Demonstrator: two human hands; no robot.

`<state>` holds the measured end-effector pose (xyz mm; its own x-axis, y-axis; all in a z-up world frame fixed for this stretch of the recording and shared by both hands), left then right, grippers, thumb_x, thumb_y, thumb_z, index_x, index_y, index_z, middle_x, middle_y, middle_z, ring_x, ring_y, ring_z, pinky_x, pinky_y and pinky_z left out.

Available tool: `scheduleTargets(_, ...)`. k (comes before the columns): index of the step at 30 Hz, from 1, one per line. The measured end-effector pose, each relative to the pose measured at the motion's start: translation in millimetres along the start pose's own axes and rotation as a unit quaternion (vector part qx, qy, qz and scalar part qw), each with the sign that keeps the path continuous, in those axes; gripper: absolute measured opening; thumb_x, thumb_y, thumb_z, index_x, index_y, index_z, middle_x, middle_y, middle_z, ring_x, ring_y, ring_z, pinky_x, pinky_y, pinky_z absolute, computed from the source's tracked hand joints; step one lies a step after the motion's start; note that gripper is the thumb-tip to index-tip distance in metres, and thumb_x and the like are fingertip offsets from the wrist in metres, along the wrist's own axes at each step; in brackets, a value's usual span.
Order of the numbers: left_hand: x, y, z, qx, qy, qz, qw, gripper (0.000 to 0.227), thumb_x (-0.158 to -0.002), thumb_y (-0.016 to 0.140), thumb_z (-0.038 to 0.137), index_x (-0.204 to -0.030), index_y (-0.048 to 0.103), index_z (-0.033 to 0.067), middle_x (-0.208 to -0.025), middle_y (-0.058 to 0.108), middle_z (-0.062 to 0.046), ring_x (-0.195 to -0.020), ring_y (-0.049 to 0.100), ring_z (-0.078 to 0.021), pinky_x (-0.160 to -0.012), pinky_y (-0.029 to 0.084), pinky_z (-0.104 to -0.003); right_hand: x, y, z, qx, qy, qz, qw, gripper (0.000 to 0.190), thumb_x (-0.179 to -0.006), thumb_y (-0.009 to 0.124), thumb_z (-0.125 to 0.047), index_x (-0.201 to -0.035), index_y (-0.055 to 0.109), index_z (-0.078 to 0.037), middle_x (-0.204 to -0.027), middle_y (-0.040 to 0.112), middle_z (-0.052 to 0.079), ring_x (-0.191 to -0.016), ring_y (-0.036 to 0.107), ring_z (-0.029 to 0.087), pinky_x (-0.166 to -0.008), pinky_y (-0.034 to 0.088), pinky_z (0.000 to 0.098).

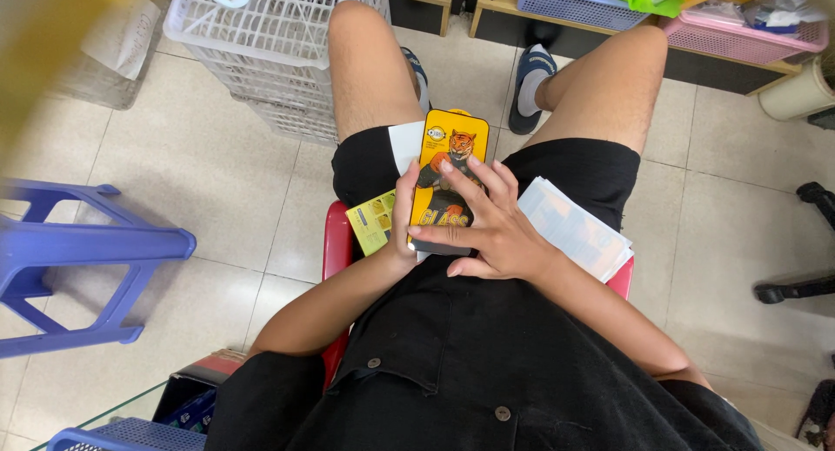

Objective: Unboxing and inspecting a tempered glass screen protector for a smartphone.

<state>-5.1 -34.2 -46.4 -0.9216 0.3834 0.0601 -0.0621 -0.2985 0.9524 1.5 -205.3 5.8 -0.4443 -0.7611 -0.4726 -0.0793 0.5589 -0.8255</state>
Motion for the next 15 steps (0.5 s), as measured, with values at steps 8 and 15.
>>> scheduleTargets(8, 0, -10, 0, -0.085, 0.034, -0.002, 0.996, 0.064, -0.113, 0.028, 0.053, -0.149, 0.049, 0.0052, -0.137, 0.061, -0.012, -0.123, 0.062, -0.0213, -0.107, 0.05, -0.038, 3, 4, 7, -0.009, 0.007, 0.025, 1.0, 0.068, -0.101, 0.025, -0.078, -0.135, 0.071, -0.043, -0.168, 0.027, 0.019, -0.152, 0.023, 0.044, -0.122, 0.018, 0.0613)
scheduleTargets(15, -3, -17, 5, -0.099, 0.031, -0.01, 0.995, 0.062, -0.114, 0.03, 0.052, -0.15, 0.048, 0.0048, -0.137, 0.062, -0.012, -0.121, 0.063, -0.0206, -0.106, 0.05, -0.036, 1, 6, 12, -0.007, 0.025, 0.013, 1.0, 0.072, -0.101, 0.019, -0.076, -0.137, 0.071, -0.041, -0.169, 0.025, 0.019, -0.154, 0.019, 0.045, -0.123, 0.014, 0.0631)
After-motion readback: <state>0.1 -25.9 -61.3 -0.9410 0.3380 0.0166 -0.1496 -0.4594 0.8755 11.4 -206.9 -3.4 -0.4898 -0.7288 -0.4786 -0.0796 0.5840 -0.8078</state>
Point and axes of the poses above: each hand's wrist, its own x-axis away from the middle knuckle, its own y-axis out of the palm, z = x × y, the point moved 1 cm from there along -x, towards the middle knuckle
